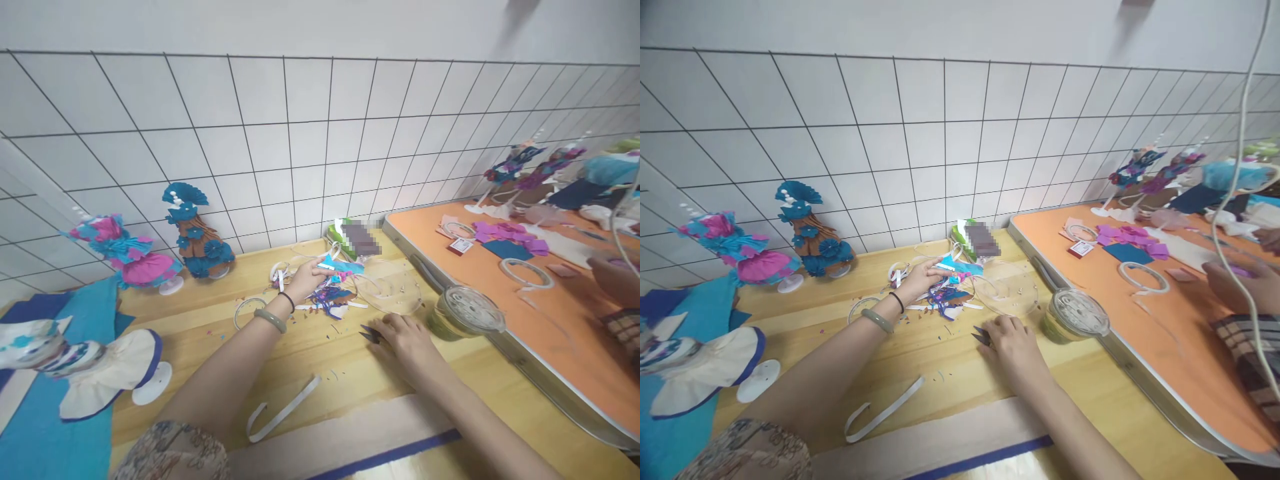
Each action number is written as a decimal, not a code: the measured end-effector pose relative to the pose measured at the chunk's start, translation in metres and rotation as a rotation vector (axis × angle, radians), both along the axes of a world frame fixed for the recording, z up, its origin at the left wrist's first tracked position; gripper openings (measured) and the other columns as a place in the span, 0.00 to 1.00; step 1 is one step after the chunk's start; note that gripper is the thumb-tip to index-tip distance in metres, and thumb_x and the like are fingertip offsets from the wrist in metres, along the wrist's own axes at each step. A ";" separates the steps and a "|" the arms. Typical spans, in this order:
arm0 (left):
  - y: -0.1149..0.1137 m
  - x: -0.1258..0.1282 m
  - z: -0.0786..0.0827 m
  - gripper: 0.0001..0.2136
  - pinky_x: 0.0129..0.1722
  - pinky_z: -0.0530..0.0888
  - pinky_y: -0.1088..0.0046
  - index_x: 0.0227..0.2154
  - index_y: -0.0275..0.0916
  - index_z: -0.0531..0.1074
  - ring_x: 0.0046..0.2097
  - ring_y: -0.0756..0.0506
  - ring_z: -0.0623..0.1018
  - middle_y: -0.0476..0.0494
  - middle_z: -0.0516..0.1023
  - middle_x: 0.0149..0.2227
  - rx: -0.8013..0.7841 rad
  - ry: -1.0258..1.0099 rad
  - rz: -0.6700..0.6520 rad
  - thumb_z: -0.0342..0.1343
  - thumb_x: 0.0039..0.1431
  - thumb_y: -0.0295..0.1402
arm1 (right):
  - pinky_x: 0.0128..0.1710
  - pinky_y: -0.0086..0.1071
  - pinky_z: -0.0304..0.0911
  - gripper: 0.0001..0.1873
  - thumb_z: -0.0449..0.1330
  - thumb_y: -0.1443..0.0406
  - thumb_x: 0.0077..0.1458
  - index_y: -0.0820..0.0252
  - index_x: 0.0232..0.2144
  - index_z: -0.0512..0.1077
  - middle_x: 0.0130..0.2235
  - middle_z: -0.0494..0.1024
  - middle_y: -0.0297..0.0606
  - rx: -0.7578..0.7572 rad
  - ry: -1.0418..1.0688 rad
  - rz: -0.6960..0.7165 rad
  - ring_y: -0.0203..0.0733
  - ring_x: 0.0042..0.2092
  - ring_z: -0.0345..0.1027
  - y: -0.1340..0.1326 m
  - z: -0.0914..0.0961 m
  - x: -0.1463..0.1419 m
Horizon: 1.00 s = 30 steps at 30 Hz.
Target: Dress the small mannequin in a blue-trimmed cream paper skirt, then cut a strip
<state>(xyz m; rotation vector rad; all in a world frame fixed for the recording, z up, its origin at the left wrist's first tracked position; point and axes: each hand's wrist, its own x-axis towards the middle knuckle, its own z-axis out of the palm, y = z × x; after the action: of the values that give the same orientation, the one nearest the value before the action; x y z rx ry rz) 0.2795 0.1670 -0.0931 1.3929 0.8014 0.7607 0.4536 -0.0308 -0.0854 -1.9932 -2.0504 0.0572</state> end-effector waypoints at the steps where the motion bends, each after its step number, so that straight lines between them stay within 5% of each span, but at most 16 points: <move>1: 0.000 0.000 0.001 0.26 0.31 0.67 0.78 0.49 0.31 0.69 0.32 0.50 0.75 0.41 0.81 0.35 -0.012 -0.016 -0.006 0.56 0.43 0.19 | 0.40 0.42 0.61 0.11 0.57 0.61 0.54 0.57 0.36 0.77 0.37 0.75 0.46 0.004 0.120 0.008 0.51 0.40 0.67 0.010 0.007 -0.004; 4: -0.001 0.000 0.006 0.28 0.36 0.69 0.75 0.52 0.31 0.67 0.37 0.48 0.76 0.40 0.81 0.36 -0.043 -0.068 -0.022 0.55 0.43 0.19 | 0.37 0.38 0.61 0.13 0.58 0.57 0.52 0.59 0.30 0.76 0.30 0.74 0.41 -0.060 0.805 -0.016 0.45 0.33 0.66 0.051 0.022 -0.017; 8: -0.005 0.000 0.013 0.30 0.42 0.69 0.71 0.54 0.31 0.64 0.39 0.47 0.77 0.39 0.81 0.37 -0.059 -0.133 -0.053 0.53 0.42 0.20 | 0.26 0.32 0.63 0.17 0.57 0.52 0.50 0.61 0.30 0.73 0.21 0.68 0.31 -0.123 1.058 -0.041 0.35 0.22 0.60 0.105 0.023 -0.032; 11: -0.008 -0.005 0.018 0.31 0.45 0.68 0.68 0.55 0.31 0.62 0.42 0.45 0.77 0.38 0.81 0.38 -0.060 -0.165 -0.073 0.54 0.43 0.22 | 0.17 0.27 0.57 0.19 0.59 0.50 0.47 0.61 0.24 0.70 0.16 0.60 0.26 -0.166 1.169 -0.064 0.28 0.16 0.50 0.120 0.019 -0.037; 18: -0.007 -0.025 0.025 0.30 0.37 0.70 0.72 0.55 0.29 0.60 0.38 0.47 0.77 0.36 0.79 0.39 0.028 -0.130 -0.012 0.52 0.45 0.25 | 0.21 0.29 0.65 0.18 0.65 0.53 0.43 0.61 0.20 0.67 0.16 0.61 0.24 -0.183 1.225 -0.080 0.29 0.18 0.57 0.116 0.013 -0.036; 23: -0.016 -0.023 0.020 0.24 0.38 0.71 0.70 0.51 0.31 0.65 0.37 0.47 0.76 0.37 0.78 0.39 0.230 0.017 0.049 0.52 0.48 0.27 | 0.31 0.32 0.68 0.11 0.58 0.61 0.57 0.65 0.37 0.70 0.34 0.74 0.34 -0.173 1.087 -0.128 0.34 0.32 0.69 0.135 -0.003 -0.032; 27: -0.028 -0.021 0.018 0.15 0.47 0.68 0.65 0.44 0.38 0.73 0.46 0.43 0.73 0.40 0.76 0.44 0.478 0.169 0.109 0.55 0.50 0.27 | 0.40 0.39 0.68 0.15 0.56 0.61 0.59 0.63 0.47 0.68 0.46 0.72 0.40 -0.172 0.991 -0.109 0.41 0.42 0.70 0.143 -0.014 -0.036; 30: -0.032 -0.023 0.016 0.07 0.49 0.66 0.63 0.33 0.38 0.77 0.44 0.43 0.73 0.42 0.78 0.38 0.616 0.285 0.091 0.54 0.53 0.28 | 0.41 0.40 0.68 0.16 0.56 0.61 0.59 0.63 0.47 0.67 0.47 0.72 0.41 -0.177 0.966 -0.067 0.41 0.43 0.70 0.140 -0.018 -0.040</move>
<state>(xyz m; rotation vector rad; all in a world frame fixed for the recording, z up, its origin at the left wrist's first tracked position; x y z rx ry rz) 0.2568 0.1349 -0.0768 2.0609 0.8945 0.9384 0.4133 0.1088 -0.1033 -1.6074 -1.3607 0.9975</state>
